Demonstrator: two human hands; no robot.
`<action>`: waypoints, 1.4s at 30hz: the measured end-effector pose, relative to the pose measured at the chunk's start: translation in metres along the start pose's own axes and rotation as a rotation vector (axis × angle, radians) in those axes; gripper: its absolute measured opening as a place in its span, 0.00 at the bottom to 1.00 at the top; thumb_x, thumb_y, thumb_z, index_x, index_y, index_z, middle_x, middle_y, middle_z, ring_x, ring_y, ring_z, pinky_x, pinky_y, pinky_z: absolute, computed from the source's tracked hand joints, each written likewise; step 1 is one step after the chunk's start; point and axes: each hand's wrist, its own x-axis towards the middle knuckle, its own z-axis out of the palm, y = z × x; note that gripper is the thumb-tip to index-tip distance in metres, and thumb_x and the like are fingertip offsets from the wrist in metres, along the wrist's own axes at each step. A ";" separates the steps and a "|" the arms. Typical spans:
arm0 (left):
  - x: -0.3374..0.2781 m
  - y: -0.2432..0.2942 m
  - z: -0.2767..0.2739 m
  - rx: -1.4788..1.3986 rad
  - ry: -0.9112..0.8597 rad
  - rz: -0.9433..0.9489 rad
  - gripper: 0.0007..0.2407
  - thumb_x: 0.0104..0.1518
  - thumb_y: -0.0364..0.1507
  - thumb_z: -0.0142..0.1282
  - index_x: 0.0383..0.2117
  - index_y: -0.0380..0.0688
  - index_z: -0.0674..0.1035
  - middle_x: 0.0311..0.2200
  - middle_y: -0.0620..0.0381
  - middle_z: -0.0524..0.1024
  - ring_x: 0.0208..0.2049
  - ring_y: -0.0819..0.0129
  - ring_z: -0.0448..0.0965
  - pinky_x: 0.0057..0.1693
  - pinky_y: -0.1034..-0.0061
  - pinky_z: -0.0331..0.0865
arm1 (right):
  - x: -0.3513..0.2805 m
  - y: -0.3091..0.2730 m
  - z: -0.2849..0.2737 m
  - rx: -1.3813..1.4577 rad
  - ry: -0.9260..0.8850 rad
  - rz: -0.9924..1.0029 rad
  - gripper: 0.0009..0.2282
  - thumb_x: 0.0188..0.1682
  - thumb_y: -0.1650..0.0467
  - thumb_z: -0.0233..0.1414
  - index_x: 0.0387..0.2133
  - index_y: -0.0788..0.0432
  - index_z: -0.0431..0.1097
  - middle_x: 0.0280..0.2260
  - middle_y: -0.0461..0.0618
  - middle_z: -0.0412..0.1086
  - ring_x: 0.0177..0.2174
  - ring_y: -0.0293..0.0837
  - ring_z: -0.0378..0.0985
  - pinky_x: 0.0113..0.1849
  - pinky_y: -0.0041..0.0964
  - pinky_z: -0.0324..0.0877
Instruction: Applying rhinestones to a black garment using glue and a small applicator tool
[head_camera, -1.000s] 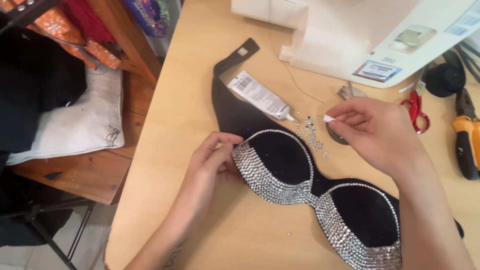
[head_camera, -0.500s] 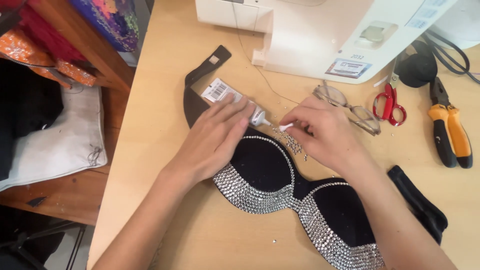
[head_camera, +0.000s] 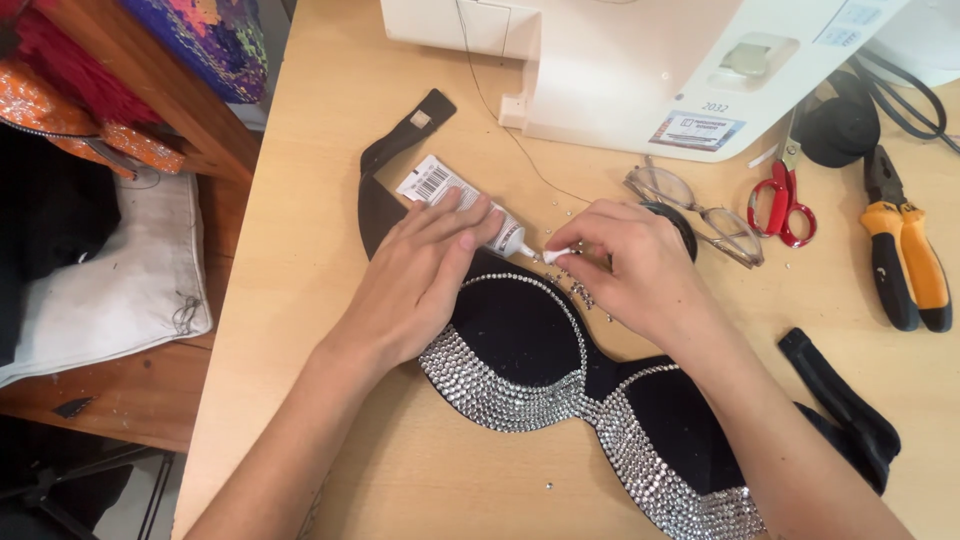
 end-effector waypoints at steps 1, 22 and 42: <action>0.000 0.001 0.000 -0.001 -0.002 -0.002 0.24 0.62 0.39 0.19 0.54 0.46 0.69 0.57 0.53 0.65 0.63 0.55 0.53 0.64 0.61 0.41 | 0.000 -0.001 0.000 0.001 -0.002 0.002 0.06 0.37 0.76 0.56 0.26 0.51 0.73 0.24 0.40 0.70 0.21 0.38 0.67 0.29 0.31 0.63; 0.000 0.001 0.001 -0.015 0.039 -0.021 0.22 0.62 0.37 0.22 0.52 0.47 0.72 0.56 0.55 0.67 0.62 0.56 0.55 0.64 0.61 0.42 | 0.001 -0.005 -0.004 0.029 -0.019 0.032 0.06 0.38 0.76 0.56 0.26 0.51 0.73 0.25 0.41 0.70 0.24 0.38 0.68 0.28 0.29 0.64; -0.001 -0.003 0.007 0.100 0.064 0.057 0.21 0.62 0.37 0.22 0.52 0.48 0.71 0.56 0.56 0.67 0.62 0.56 0.56 0.64 0.60 0.43 | -0.001 -0.002 -0.002 -0.022 0.019 0.105 0.05 0.39 0.73 0.57 0.27 0.49 0.73 0.26 0.39 0.69 0.19 0.37 0.64 0.29 0.31 0.61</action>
